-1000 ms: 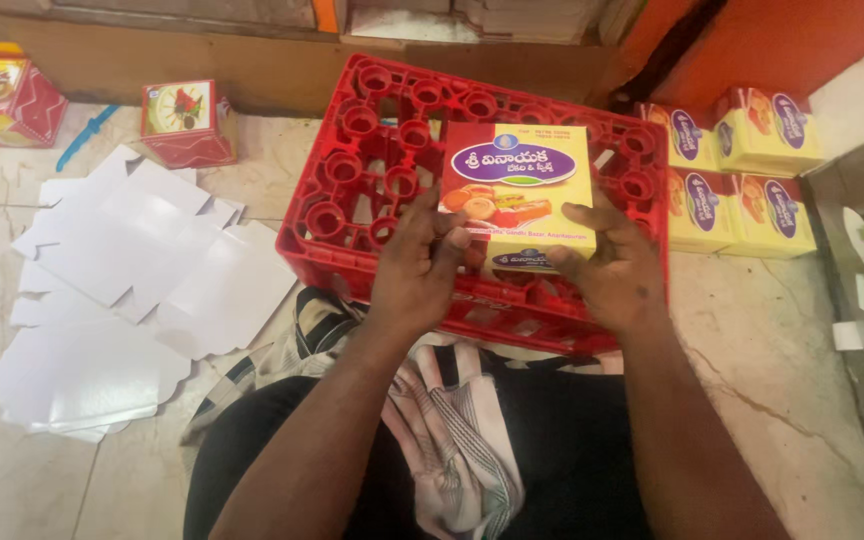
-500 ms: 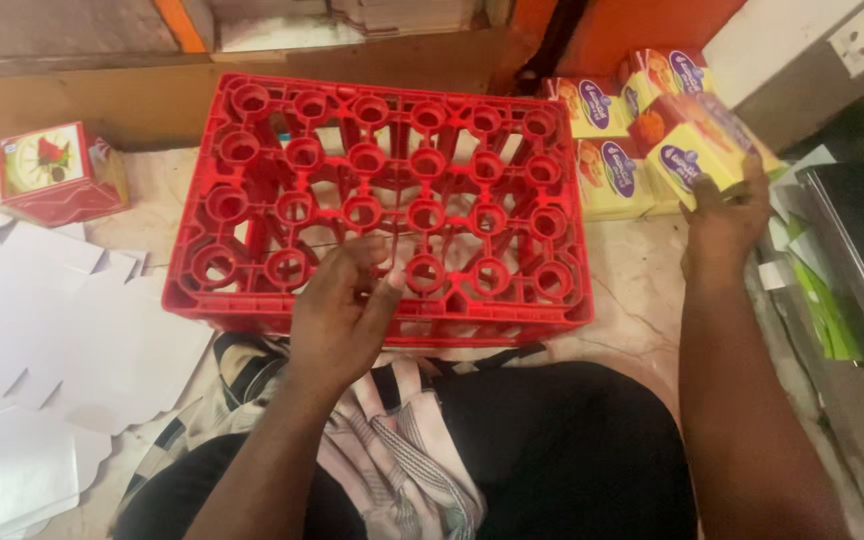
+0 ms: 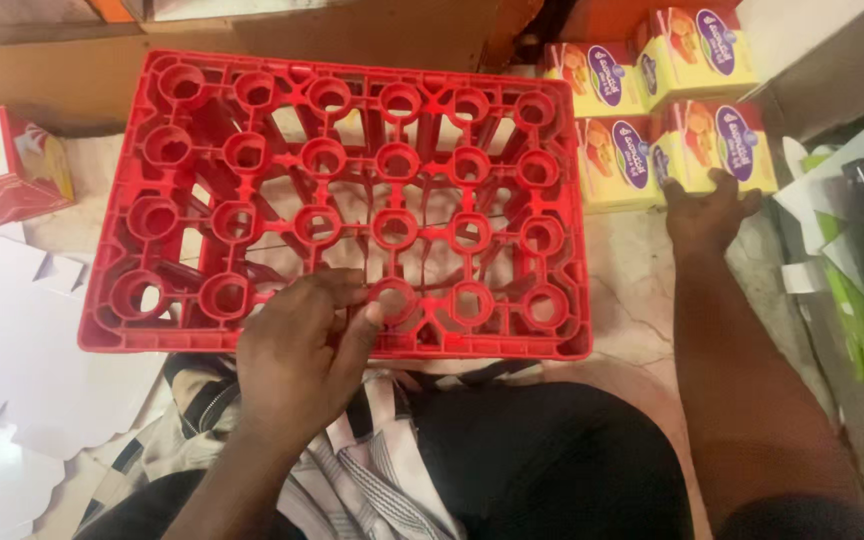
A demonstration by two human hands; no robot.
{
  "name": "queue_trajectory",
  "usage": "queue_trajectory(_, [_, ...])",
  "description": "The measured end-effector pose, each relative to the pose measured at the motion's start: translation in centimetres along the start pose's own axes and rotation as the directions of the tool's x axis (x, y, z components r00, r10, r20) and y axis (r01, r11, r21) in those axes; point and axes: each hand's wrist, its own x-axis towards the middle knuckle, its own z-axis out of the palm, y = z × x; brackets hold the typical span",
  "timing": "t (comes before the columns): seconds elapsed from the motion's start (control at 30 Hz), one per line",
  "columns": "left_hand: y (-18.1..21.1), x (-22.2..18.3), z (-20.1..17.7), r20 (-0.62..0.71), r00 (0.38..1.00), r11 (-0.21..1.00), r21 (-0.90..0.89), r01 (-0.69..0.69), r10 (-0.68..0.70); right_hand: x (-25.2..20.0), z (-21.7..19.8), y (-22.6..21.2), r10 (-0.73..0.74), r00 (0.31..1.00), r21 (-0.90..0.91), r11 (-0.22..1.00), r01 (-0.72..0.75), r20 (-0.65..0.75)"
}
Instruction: The person folds a cardboard sheet into a box by hand and places it on a stack of boxes.
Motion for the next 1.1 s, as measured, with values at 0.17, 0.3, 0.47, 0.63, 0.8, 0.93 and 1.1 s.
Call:
queue_trajectory(0.17, [-0.1,0.2,0.4,0.005,0.996,0.987,0.133,-0.088,0.088,2.9,0.5,3.4,-0.181,0.983,-0.205,0.964,0.17,-0.037])
queue_trajectory(0.3, [-0.3,0.3,0.6,0.013,0.991,0.974,0.188,-0.13,0.13,5.0,0.7,2.9,-0.187,0.982,0.203,0.96,0.191,-0.04])
queue_trajectory(0.47, [0.0,0.5,0.7,0.019,0.995,0.979,0.178,-0.099,0.097,5.0,-0.8,3.6,-0.169,0.98,0.047,0.985,0.165,0.109])
queue_trajectory(0.63, [0.0,0.3,0.5,0.016,0.993,0.983,0.138,-0.119,0.118,4.2,-1.6,0.0,-0.182,0.983,-0.252,0.952,0.174,-0.01])
queue_trajectory(0.8, [0.0,0.0,0.2,0.06,0.994,0.99,0.105,-0.099,0.093,-2.5,-4.1,-16.2,-0.226,0.96,0.588,0.804,0.089,0.165])
queue_trajectory(0.93, [-0.5,0.0,-1.7,0.098,0.991,0.993,-0.094,-0.077,0.086,-13.1,-6.4,-31.1,-0.105,0.935,0.545,0.832,-0.104,0.339])
queue_trajectory(1.1, [-7.9,0.4,-6.9,0.013,0.963,0.955,-0.129,0.268,-0.269,-27.1,-4.8,-38.7,-0.593,0.609,0.589,0.771,0.242,0.526])
